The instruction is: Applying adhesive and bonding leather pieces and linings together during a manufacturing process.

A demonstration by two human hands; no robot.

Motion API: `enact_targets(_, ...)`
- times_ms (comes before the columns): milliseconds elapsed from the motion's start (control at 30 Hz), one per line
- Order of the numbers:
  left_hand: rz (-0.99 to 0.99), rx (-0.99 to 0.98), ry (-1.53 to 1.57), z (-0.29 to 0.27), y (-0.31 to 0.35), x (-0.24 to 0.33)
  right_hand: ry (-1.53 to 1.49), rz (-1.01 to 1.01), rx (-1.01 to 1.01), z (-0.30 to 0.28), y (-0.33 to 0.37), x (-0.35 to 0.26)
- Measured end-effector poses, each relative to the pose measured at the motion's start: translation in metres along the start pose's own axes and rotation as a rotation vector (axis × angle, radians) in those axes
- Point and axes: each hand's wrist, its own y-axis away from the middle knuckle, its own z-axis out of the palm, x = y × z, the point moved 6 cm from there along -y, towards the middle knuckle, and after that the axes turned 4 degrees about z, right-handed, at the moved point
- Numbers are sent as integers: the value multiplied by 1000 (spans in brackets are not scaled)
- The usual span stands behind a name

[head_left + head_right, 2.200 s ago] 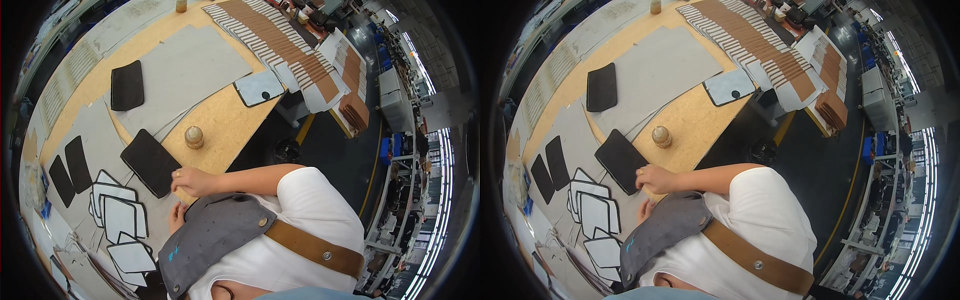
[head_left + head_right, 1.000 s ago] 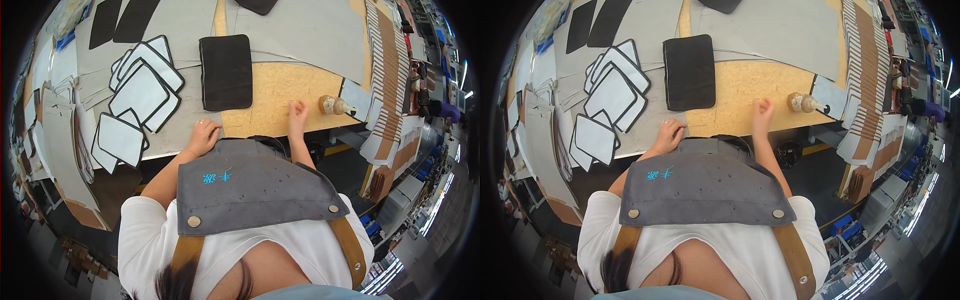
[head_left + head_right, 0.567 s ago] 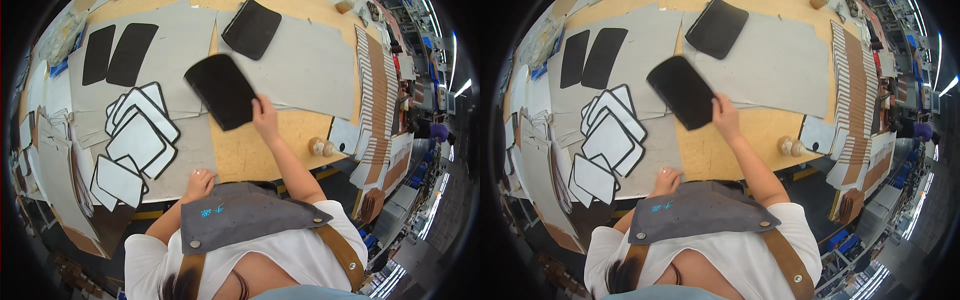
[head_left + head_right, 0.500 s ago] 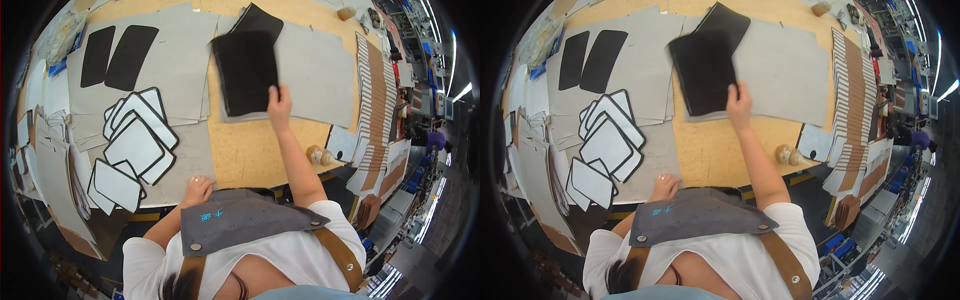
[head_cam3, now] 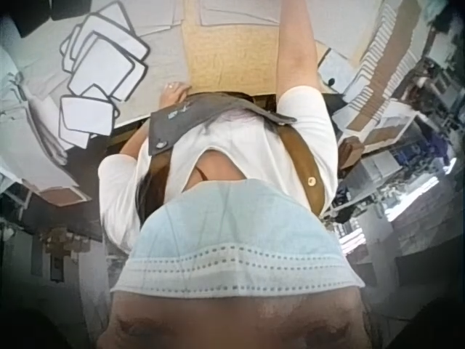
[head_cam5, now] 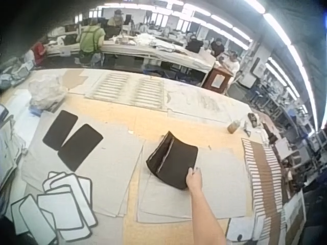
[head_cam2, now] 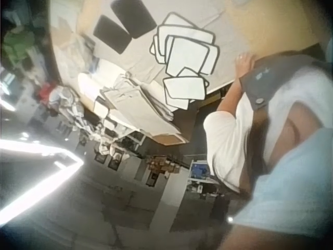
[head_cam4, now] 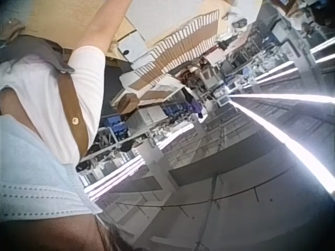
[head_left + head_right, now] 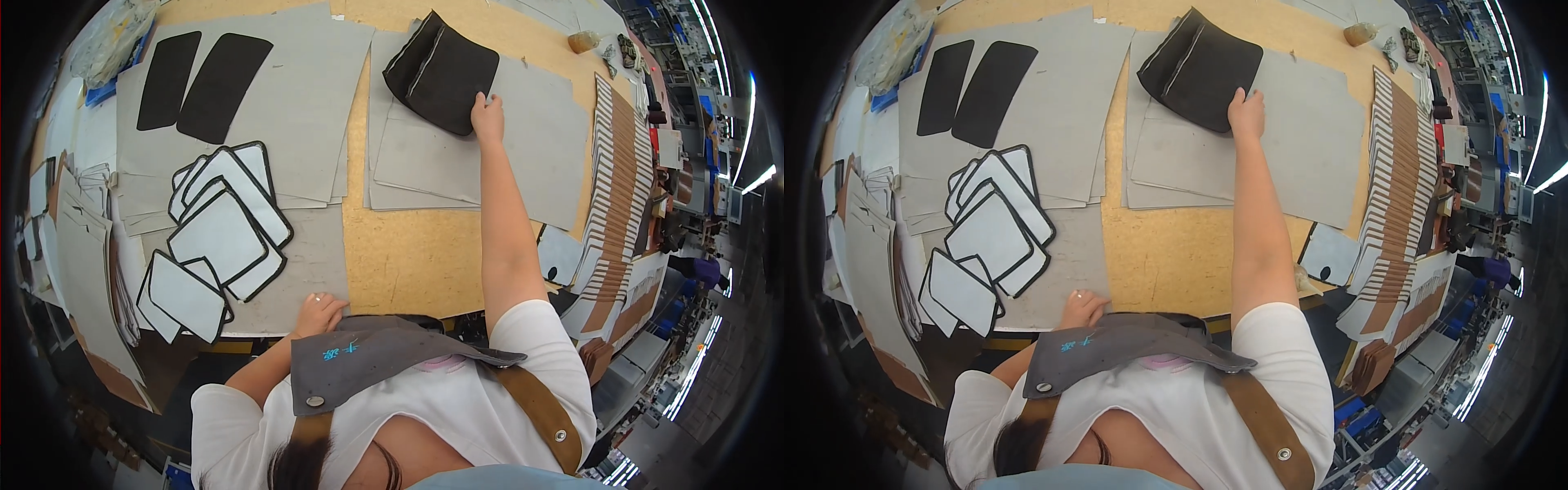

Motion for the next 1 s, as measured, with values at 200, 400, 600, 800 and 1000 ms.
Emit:
enact_targets(200, 3, 77, 30, 3, 5, 0, 137, -299, -9, -39, 69, 24)
enact_targets(400, 14, 166, 27, 1, 6, -2, -39, -333, -352, -29, 195, 55)
enact_targets(600, -113, 172, 159, -1, -3, -3, -6, -355, -583, -24, 287, 91)
enact_targets(800, -255, 621, 0, -58, 0, -41, -170, -365, -704, -31, 345, 108)
enact_targets(1000, -317, 375, -786, -101, 11, -90, -28, -88, -822, -45, 347, 97)
